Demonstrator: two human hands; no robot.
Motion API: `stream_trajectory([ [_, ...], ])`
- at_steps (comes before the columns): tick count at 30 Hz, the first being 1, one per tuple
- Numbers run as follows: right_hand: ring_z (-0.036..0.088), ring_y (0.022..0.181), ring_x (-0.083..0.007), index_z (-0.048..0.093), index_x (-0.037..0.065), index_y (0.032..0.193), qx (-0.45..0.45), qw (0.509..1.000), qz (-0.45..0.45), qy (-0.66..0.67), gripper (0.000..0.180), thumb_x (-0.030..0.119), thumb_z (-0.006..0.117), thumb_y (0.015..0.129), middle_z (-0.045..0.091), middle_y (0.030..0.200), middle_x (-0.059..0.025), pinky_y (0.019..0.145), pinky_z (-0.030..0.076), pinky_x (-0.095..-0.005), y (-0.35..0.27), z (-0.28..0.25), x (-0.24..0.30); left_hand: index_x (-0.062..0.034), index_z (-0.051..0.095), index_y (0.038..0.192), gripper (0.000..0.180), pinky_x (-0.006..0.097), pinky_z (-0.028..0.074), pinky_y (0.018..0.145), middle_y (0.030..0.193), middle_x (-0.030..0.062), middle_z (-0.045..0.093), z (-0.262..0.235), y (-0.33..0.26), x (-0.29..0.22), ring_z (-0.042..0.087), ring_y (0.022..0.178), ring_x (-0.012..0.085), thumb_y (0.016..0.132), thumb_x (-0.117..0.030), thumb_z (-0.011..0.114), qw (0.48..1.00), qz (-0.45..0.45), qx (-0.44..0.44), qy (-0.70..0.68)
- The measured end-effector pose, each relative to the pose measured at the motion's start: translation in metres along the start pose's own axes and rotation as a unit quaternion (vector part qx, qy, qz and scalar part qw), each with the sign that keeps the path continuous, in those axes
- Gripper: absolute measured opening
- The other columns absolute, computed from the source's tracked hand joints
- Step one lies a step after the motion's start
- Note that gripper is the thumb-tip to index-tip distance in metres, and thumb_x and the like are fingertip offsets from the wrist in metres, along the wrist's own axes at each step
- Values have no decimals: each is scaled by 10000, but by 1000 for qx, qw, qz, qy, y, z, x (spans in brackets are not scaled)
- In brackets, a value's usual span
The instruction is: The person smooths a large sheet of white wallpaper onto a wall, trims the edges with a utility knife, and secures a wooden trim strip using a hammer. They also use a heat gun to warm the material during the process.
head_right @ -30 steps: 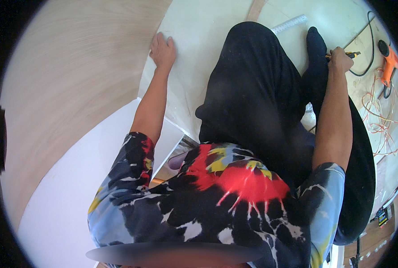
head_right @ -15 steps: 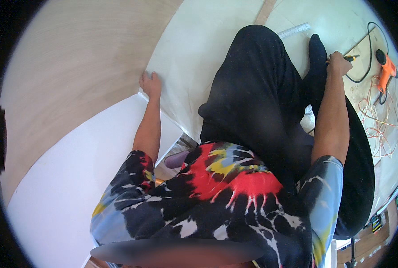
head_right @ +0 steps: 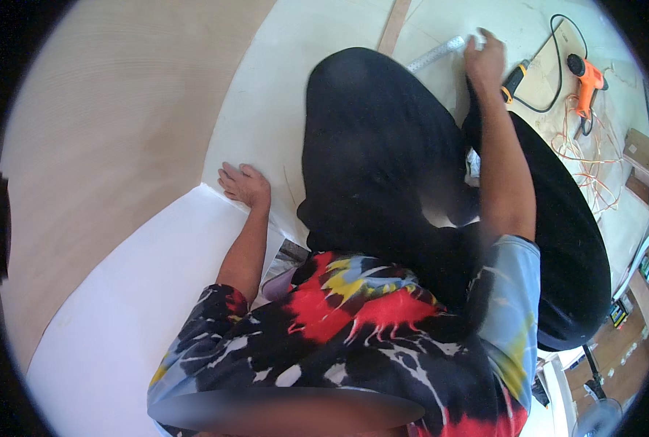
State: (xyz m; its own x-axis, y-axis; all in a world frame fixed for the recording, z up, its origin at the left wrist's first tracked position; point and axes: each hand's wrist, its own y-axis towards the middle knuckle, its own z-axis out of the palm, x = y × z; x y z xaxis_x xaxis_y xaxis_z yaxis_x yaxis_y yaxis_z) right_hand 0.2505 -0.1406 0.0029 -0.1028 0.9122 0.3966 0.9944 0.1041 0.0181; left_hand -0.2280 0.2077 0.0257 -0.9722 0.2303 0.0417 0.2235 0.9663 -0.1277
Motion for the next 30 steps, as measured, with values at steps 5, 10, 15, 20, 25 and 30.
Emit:
stream_trajectory([
  [5,701,1066,-392,674,42,1305,89,993,-76,33,492,380,659,948,717,1169,-238,958,542,-456,-43,51,105,-54,318,1600,656,625,133,1232,1657,224,294,12,-7,24,205,1545,446,1038,-376,417,998,-17,4,-56],
  [10,694,1085,-395,694,27,1234,139,964,-224,25,454,360,680,925,705,1185,-240,964,544,-461,-40,88,212,-45,305,1602,669,641,102,1229,1649,258,277,13,-7,32,172,1543,478,1038,-388,414,997,-17,14,-77],
  [15,635,1080,-482,560,-56,1317,112,966,-229,31,513,245,672,917,649,1136,-344,973,513,-504,12,114,208,-41,330,1595,659,659,145,1207,1630,263,299,31,-11,56,211,1519,497,1048,-398,418,998,9,-30,-45],
  [20,633,1100,-494,530,-73,1326,74,988,-104,-84,558,282,671,919,672,1095,-325,970,523,-510,8,85,150,-21,344,1587,683,640,145,1206,1606,270,329,27,-10,51,225,1507,493,1031,-398,464,997,23,-41,-59],
  [25,721,848,-387,505,-122,1219,213,975,-57,10,546,249,706,873,717,964,-233,671,610,-470,-3,57,155,-19,384,1567,683,633,161,1216,1618,272,347,27,-15,39,254,1514,476,1020,-410,497,991,35,-66,-107],
  [30,705,699,-326,651,-138,969,287,905,112,294,397,230,756,865,694,901,-193,511,603,-453,-46,51,190,29,500,1485,705,515,309,1196,1490,279,524,-2,29,80,435,1428,444,991,-469,577,993,90,35,-74],
])
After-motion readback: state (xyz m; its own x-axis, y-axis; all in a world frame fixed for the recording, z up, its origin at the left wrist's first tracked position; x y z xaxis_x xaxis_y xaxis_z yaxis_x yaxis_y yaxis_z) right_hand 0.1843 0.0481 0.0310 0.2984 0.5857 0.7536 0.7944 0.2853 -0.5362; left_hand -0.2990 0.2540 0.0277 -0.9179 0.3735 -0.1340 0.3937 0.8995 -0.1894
